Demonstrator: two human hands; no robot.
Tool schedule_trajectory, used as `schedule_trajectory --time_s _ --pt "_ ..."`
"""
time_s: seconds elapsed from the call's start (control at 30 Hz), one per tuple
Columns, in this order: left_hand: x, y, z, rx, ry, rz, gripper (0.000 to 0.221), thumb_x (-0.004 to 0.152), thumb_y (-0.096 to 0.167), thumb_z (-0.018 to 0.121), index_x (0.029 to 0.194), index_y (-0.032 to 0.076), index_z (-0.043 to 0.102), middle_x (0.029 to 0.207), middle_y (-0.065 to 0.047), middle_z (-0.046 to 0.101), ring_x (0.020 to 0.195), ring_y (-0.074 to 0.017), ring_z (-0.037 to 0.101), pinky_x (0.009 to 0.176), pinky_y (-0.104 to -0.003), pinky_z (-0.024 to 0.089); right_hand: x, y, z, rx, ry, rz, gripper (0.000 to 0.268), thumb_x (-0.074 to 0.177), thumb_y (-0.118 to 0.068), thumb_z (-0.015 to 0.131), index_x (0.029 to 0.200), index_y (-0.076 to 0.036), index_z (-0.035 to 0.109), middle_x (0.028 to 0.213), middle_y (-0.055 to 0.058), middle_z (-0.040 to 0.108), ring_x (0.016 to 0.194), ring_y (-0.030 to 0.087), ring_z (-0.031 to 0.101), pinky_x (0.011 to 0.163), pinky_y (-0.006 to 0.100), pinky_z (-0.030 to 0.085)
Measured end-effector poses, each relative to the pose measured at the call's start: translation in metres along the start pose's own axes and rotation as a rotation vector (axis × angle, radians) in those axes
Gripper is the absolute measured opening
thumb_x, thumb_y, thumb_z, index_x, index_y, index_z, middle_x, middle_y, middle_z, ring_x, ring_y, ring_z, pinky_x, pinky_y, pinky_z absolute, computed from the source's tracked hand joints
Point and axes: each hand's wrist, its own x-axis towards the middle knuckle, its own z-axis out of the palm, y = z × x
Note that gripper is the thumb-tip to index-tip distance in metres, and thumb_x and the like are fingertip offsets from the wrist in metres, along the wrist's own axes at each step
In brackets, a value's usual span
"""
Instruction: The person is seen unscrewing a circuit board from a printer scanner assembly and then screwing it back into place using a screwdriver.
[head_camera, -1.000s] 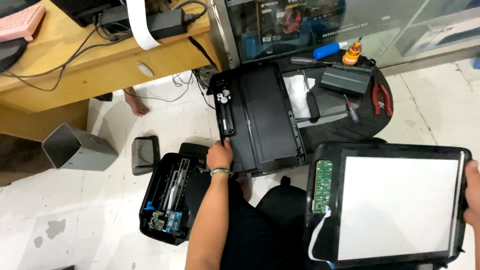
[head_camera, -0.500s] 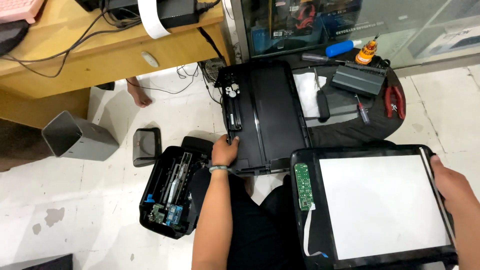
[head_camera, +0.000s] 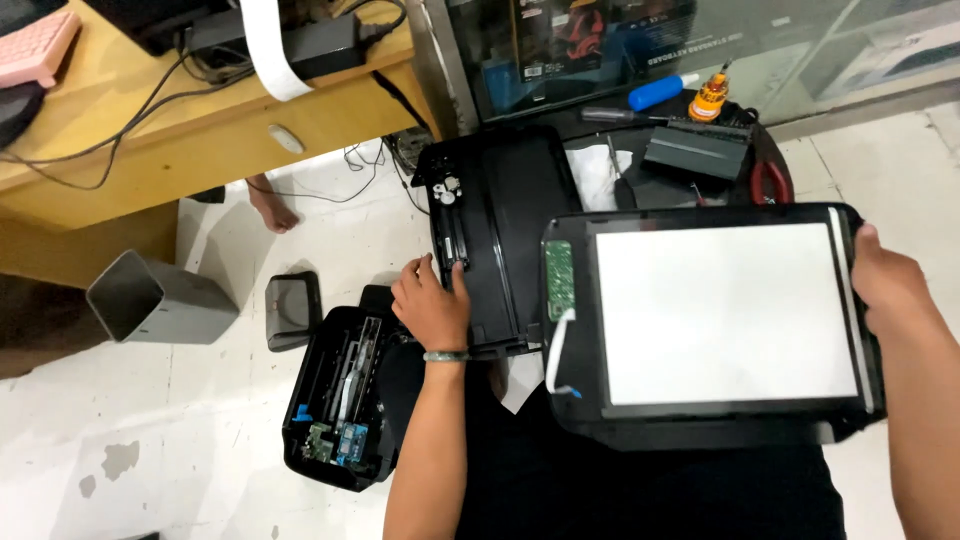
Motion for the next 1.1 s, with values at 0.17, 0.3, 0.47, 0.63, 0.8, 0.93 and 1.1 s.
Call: schedule_trajectory --time_s 0.17,0.3,0.47,0.63,0.8,0.93,1.1 --pt "-0.017 0.016 0.014 -0.656 -0.401 -0.077 0.046 0.103 0.035 0.045 0.122 0.0 0.068 0.114 -0.017 0.075 0.097 -0.031 0.073 0.085 -0.038 0.056 -0.036 -0.076 -0.013 0.013 -0.191 0.121 0.072 0.121 -0.055 0.035 0.135 0.011 0.06 0.135 0.031 0.059 0.119 0.047 0.059 0.097 0.055 0.05" --pt "-0.021 0.013 0.022 -1.585 -1.103 -0.62 0.075 0.101 0.056 0.037 0.145 -0.004 0.045 0.13 -0.022 0.062 0.094 -0.0219 0.065 0.071 -0.03 0.052 -0.043 -0.069 -0.001 -0.076 -0.247 0.028 0.072 0.121 -0.049 0.034 0.128 0.016 0.064 0.131 0.035 0.062 0.116 0.049 0.061 0.099 0.054 0.047" --pt "-0.031 0.011 0.036 -1.342 -1.003 -0.581 0.042 0.108 0.036 0.039 0.122 0.001 0.058 0.116 -0.01 0.063 0.101 -0.0161 0.058 0.097 -0.033 0.045 -0.083 -0.081 -0.013 -0.16 -0.394 0.137 0.061 0.117 -0.041 0.036 0.146 0.008 0.055 0.147 0.033 0.054 0.131 0.051 0.054 0.111 0.057 0.041" --pt "-0.033 0.013 0.042 -1.077 -0.881 -0.37 0.044 0.105 0.037 0.04 0.126 0.001 0.056 0.115 -0.008 0.062 0.103 -0.0169 0.055 0.097 -0.03 0.043 -0.069 -0.066 -0.006 -0.972 0.052 -0.192 0.055 0.117 -0.053 0.047 0.117 -0.009 0.079 0.096 0.012 0.084 0.081 0.026 0.081 0.064 0.035 0.064" --pt "-0.023 0.025 0.037 -1.16 -0.908 -0.39 0.038 0.108 0.031 0.038 0.122 0.002 0.056 0.1 -0.004 0.058 0.087 -0.0116 0.05 0.085 -0.028 0.044 -0.098 -0.16 0.007 -0.397 -0.069 -0.637 0.03 0.111 -0.03 0.065 0.114 -0.002 0.075 0.091 0.013 0.076 0.086 0.029 0.071 0.075 0.039 0.055" --pt "-0.009 0.062 0.004 -0.978 -0.931 -0.521 0.062 0.106 0.042 0.049 0.149 -0.002 0.047 0.154 -0.027 0.043 0.148 -0.035 0.034 0.126 -0.046 0.022 -0.078 -0.187 0.084 -0.304 -0.39 -0.616 0.045 0.102 -0.046 0.063 0.122 -0.007 0.074 0.114 0.018 0.077 0.116 0.04 0.068 0.096 0.049 0.054" --pt "-0.021 0.035 0.016 -1.074 -0.838 -0.319 0.033 0.111 0.028 0.042 0.124 0.008 0.064 0.099 -0.01 0.062 0.099 -0.0174 0.051 0.093 -0.042 0.048 -0.04 -0.198 0.142 -0.603 -0.54 -0.514 0.069 0.098 -0.06 0.057 0.132 -0.001 0.071 0.129 0.026 0.072 0.128 0.044 0.062 0.101 0.053 0.053"
